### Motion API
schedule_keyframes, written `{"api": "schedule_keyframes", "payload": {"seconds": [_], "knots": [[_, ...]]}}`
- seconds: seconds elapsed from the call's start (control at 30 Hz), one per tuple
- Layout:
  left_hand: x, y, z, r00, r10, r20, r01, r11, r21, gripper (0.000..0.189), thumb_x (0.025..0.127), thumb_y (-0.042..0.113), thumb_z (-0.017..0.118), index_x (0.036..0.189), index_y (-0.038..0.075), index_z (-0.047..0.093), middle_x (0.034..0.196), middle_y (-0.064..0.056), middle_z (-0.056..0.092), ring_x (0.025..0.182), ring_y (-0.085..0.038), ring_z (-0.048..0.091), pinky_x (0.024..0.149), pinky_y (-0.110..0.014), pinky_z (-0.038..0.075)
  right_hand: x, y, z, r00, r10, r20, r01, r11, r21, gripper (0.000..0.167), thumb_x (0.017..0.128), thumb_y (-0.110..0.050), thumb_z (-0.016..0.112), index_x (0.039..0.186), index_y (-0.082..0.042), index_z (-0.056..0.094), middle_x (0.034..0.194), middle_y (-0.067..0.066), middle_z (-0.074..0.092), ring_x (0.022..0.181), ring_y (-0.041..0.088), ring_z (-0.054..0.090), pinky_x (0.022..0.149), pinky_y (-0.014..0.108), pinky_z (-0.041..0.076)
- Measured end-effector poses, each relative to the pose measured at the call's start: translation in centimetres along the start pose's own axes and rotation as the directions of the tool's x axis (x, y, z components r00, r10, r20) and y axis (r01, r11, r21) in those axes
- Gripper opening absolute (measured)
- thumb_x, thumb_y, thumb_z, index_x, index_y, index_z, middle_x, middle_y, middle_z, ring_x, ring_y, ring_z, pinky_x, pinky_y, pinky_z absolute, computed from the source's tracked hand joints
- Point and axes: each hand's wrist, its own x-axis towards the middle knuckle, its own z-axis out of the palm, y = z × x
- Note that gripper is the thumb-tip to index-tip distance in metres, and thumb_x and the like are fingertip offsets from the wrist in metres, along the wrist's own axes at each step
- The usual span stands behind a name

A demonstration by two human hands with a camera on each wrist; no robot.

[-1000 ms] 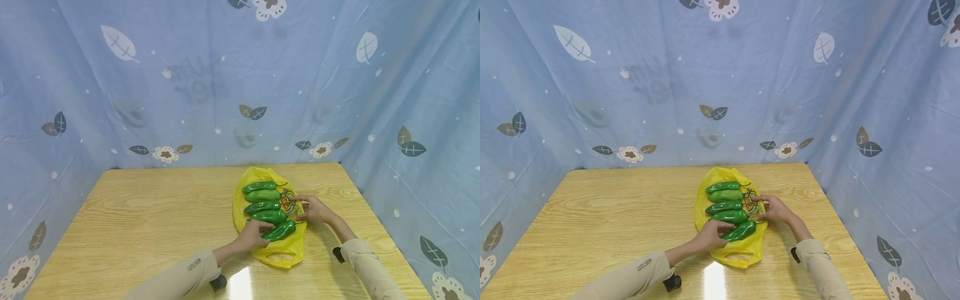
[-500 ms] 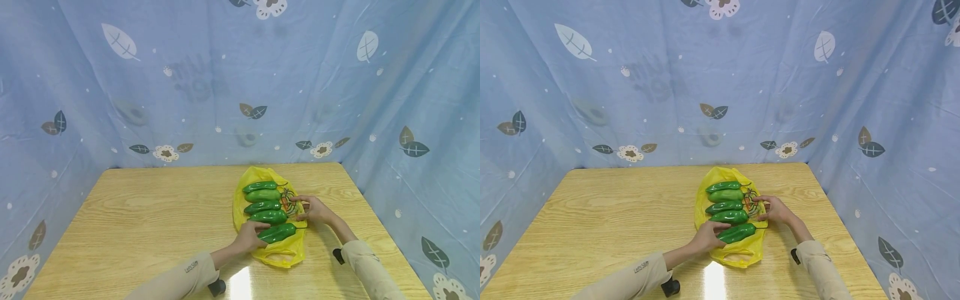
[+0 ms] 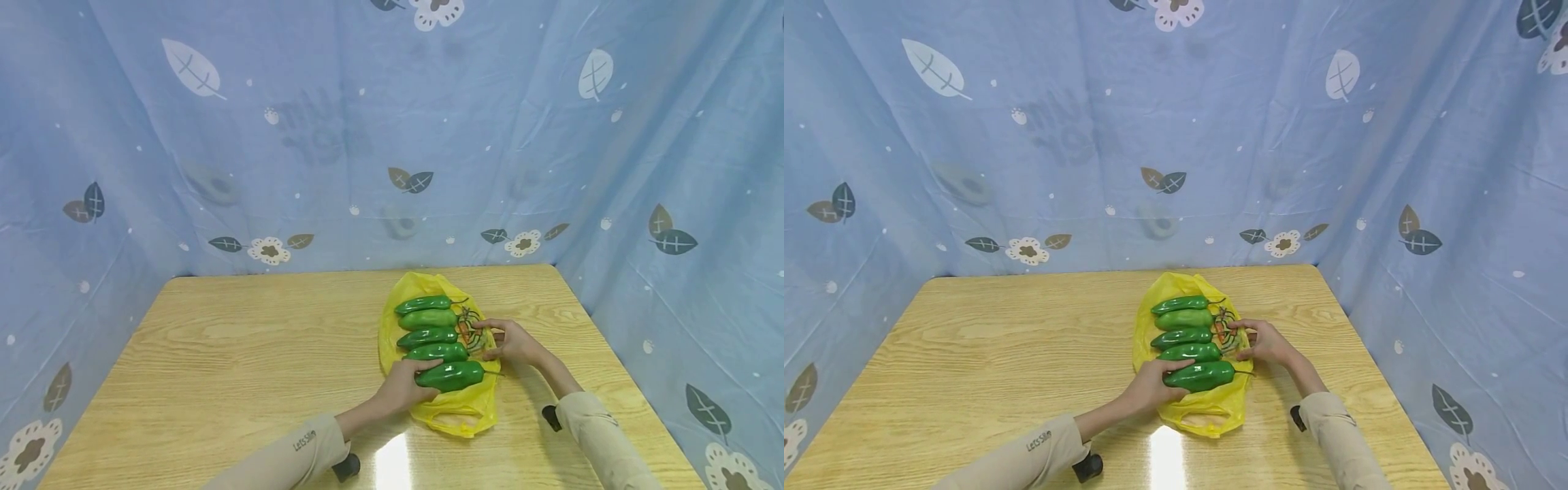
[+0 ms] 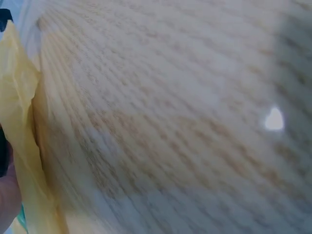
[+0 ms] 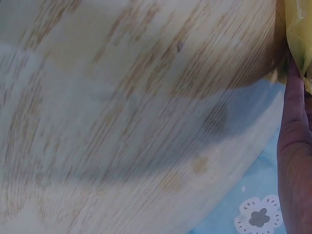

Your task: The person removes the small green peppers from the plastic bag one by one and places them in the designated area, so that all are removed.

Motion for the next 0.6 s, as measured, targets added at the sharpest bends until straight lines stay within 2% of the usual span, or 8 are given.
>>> {"api": "schedule_keyframes", "payload": {"seconds": [0.03, 0.13, 0.27, 0.33, 0.4, 0.47, 0.53, 0.6], "knots": [[0.0, 0.0, 0.0, 1.0, -0.004, -0.004, 0.004, 1.0, -0.004, 0.055, 0.077, 0.011, 0.08, 0.129, 0.012, 0.062, 0.106, -0.017, 0.07, 0.044, -0.001, 0.029, 0.047, -0.014, 0.037, 0.0, 0.0, 0.0, 1.0, 0.0, 0.002, 0.0, 1.0, 0.003, 0.063, 0.077, 0.005, 0.076, 0.133, 0.009, 0.049, 0.139, 0.035, 0.038, 0.121, 0.052, 0.044, 0.092, 0.049, 0.049], [0.1, 0.2, -0.1, 1.0, 0.002, -0.022, -0.001, 1.0, 0.01, 0.053, 0.078, 0.017, 0.08, 0.128, 0.013, 0.063, 0.115, -0.016, 0.067, 0.059, 0.0, 0.043, 0.059, -0.015, 0.043, 0.0, 0.2, 0.0, 1.0, 0.003, 0.002, -0.003, 1.0, 0.001, 0.063, 0.077, 0.004, 0.076, 0.134, 0.008, 0.049, 0.14, 0.034, 0.038, 0.122, 0.052, 0.043, 0.093, 0.05, 0.048], [0.0, 0.4, -0.6, 0.999, 0.02, -0.046, -0.019, 0.999, 0.031, 0.048, 0.078, 0.022, 0.08, 0.123, 0.013, 0.067, 0.121, -0.011, 0.065, 0.101, -0.009, 0.058, 0.085, -0.023, 0.049, 0.1, 0.4, 0.1, 1.0, -0.001, -0.001, 0.001, 1.0, -0.023, 0.062, 0.078, 0.001, 0.077, 0.133, 0.007, 0.05, 0.139, 0.033, 0.041, 0.123, 0.052, 0.042, 0.096, 0.052, 0.045], [-0.2, 0.6, -0.8, 0.998, 0.026, -0.056, -0.024, 0.999, 0.025, 0.046, 0.077, 0.024, 0.08, 0.12, 0.012, 0.068, 0.12, -0.009, 0.066, 0.109, -0.014, 0.058, 0.09, -0.026, 0.048, 0.1, 0.5, 0.2, 1.0, 0.01, -0.003, -0.01, 1.0, -0.008, 0.062, 0.077, 0.002, 0.077, 0.133, 0.006, 0.051, 0.139, 0.032, 0.041, 0.123, 0.052, 0.043, 0.096, 0.051, 0.045], [-0.4, 0.8, -1.1, 0.997, 0.032, -0.065, -0.031, 0.999, 0.007, 0.046, 0.077, 0.025, 0.08, 0.119, 0.011, 0.069, 0.117, -0.009, 0.067, 0.101, -0.013, 0.061, 0.086, -0.025, 0.049, 0.1, 0.6, 0.2, 1.0, 0.014, -0.003, -0.014, 1.0, -0.007, 0.063, 0.077, 0.001, 0.078, 0.133, 0.005, 0.051, 0.139, 0.031, 0.042, 0.122, 0.051, 0.044, 0.096, 0.051, 0.045], [-0.7, 1.0, -1.4, 0.997, 0.032, -0.063, -0.034, 0.999, -0.026, 0.046, 0.078, 0.026, 0.08, 0.118, 0.009, 0.069, 0.102, -0.006, 0.071, 0.075, -0.007, 0.059, 0.07, -0.021, 0.049, 0.1, 0.7, 0.1, 1.0, 0.015, -0.004, -0.015, 1.0, -0.003, 0.063, 0.077, 0.001, 0.078, 0.134, 0.005, 0.051, 0.139, 0.031, 0.042, 0.122, 0.05, 0.045, 0.096, 0.05, 0.045], [-1.1, 1.2, -1.7, 0.998, 0.025, -0.054, -0.028, 0.998, -0.059, 0.046, 0.078, 0.027, 0.08, 0.119, 0.008, 0.068, 0.08, 0.001, 0.066, 0.055, -0.001, 0.044, 0.055, -0.016, 0.042, 0.0, 0.7, 0.1, 1.0, 0.015, -0.01, -0.015, 1.0, -0.01, 0.063, 0.076, 0.001, 0.078, 0.134, 0.005, 0.051, 0.139, 0.03, 0.043, 0.124, 0.049, 0.044, 0.098, 0.052, 0.043], [-1.5, 1.3, -2.0, 0.999, 0.022, -0.038, -0.025, 0.996, -0.085, 0.047, 0.079, 0.026, 0.08, 0.119, 0.007, 0.068, 0.061, 0.009, 0.049, 0.044, -0.002, 0.028, 0.045, -0.015, 0.032, 0.0, 0.7, 0.0, 1.0, 0.005, -0.012, -0.005, 1.0, -0.023, 0.064, 0.077, 0.0, 0.078, 0.134, 0.005, 0.051, 0.138, 0.03, 0.044, 0.124, 0.049, 0.043, 0.1, 0.053, 0.041]]}}
